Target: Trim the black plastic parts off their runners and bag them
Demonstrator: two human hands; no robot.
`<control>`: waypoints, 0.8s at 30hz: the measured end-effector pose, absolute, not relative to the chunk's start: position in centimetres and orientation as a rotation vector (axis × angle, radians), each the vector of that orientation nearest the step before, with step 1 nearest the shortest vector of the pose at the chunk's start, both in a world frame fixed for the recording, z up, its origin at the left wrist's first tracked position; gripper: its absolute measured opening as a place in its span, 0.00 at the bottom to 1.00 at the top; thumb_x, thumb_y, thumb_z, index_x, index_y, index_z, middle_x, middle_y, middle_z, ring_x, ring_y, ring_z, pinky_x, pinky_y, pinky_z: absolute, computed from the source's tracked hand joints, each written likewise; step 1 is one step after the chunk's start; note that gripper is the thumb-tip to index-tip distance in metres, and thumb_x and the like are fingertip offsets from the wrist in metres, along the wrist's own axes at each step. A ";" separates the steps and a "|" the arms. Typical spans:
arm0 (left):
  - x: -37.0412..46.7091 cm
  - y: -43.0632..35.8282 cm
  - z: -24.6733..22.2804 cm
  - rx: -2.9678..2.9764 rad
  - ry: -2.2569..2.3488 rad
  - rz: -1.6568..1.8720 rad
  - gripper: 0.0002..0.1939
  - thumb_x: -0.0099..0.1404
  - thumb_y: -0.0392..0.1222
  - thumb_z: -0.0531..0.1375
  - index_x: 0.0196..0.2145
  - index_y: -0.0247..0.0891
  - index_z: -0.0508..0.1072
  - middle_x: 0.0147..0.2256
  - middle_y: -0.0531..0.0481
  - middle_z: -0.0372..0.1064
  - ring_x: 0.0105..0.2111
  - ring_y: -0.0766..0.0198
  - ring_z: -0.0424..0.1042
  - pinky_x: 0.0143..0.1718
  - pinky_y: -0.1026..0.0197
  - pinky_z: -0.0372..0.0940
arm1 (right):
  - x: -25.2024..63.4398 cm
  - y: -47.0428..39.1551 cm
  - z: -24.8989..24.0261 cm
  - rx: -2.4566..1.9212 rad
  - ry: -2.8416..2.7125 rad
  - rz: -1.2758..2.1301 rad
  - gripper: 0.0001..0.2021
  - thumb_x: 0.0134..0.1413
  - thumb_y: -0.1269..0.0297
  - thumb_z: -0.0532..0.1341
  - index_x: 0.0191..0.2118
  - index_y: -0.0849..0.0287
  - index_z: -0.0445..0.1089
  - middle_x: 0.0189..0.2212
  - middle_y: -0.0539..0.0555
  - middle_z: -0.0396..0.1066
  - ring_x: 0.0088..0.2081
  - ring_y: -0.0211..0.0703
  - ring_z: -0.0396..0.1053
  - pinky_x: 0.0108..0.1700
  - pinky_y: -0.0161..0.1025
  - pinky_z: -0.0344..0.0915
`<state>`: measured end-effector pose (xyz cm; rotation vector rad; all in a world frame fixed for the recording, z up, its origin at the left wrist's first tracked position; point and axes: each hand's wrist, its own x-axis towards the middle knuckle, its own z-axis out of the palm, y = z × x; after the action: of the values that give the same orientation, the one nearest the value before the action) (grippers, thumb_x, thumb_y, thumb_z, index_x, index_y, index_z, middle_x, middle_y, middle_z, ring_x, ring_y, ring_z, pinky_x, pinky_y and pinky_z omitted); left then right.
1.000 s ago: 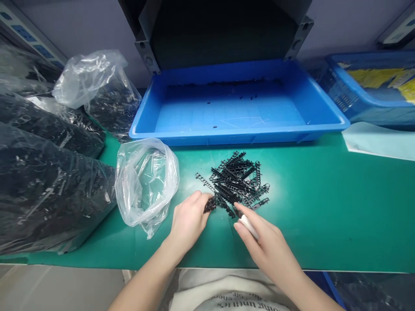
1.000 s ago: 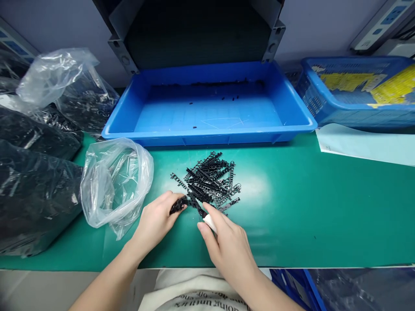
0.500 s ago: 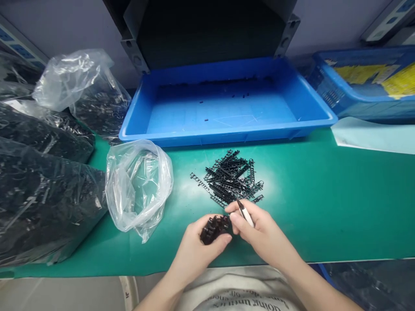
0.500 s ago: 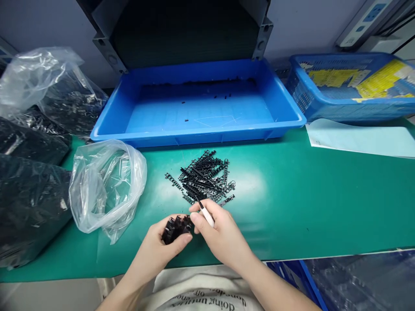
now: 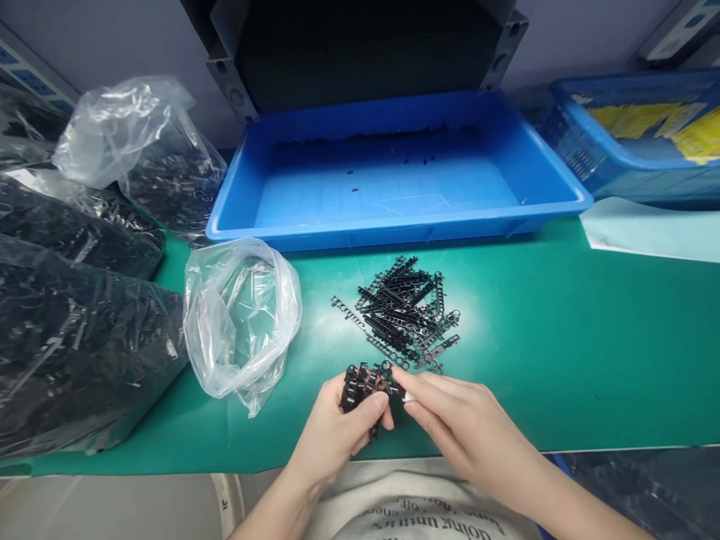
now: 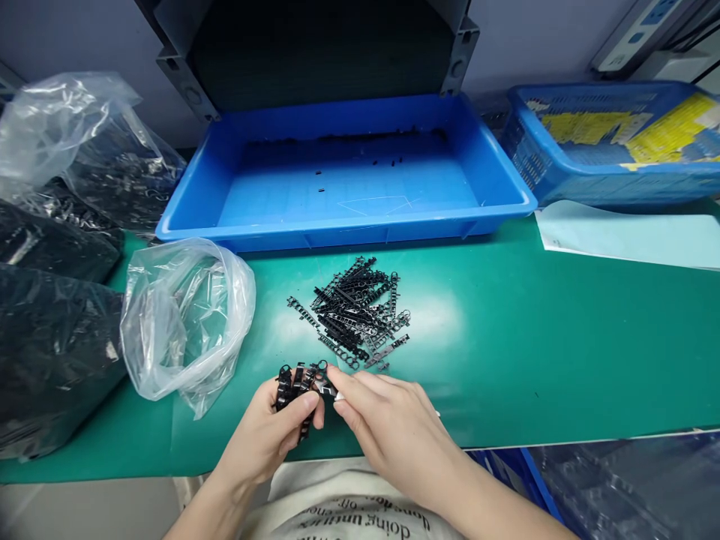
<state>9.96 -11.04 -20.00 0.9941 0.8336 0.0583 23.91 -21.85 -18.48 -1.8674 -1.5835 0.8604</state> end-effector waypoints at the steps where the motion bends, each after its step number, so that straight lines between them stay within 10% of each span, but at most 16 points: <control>1: 9.9 -11.0 -20.0 0.989 0.819 0.054 0.19 0.56 0.51 0.60 0.20 0.32 0.66 0.15 0.58 0.56 0.12 0.79 0.45 0.11 0.72 0.40 | 23.9 -21.8 -18.5 -1.867 -1.600 0.839 0.18 0.63 0.67 0.45 0.56 0.60 0.59 0.35 0.54 0.71 0.35 0.45 0.69 0.31 0.40 0.66; 14: 10.2 -11.0 -19.9 0.975 0.786 0.016 0.21 0.56 0.54 0.60 0.19 0.33 0.66 0.11 0.62 0.44 0.11 0.78 0.41 0.11 0.71 0.37 | 23.6 -22.2 -18.6 -1.893 -1.654 0.625 0.18 0.64 0.67 0.43 0.54 0.63 0.61 0.30 0.52 0.71 0.29 0.40 0.68 0.25 0.35 0.61; 24: 9.7 -11.5 -20.0 1.026 0.945 0.074 0.18 0.55 0.54 0.60 0.25 0.33 0.66 0.18 0.56 0.61 0.13 0.78 0.46 0.13 0.70 0.41 | 23.3 -22.3 -18.6 -1.937 -1.630 0.614 0.18 0.64 0.66 0.44 0.55 0.59 0.60 0.31 0.51 0.72 0.30 0.38 0.69 0.27 0.33 0.62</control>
<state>9.72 -11.47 -20.01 1.0260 0.9446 0.0739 23.30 -22.32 -18.55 -1.9373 -1.6298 0.6138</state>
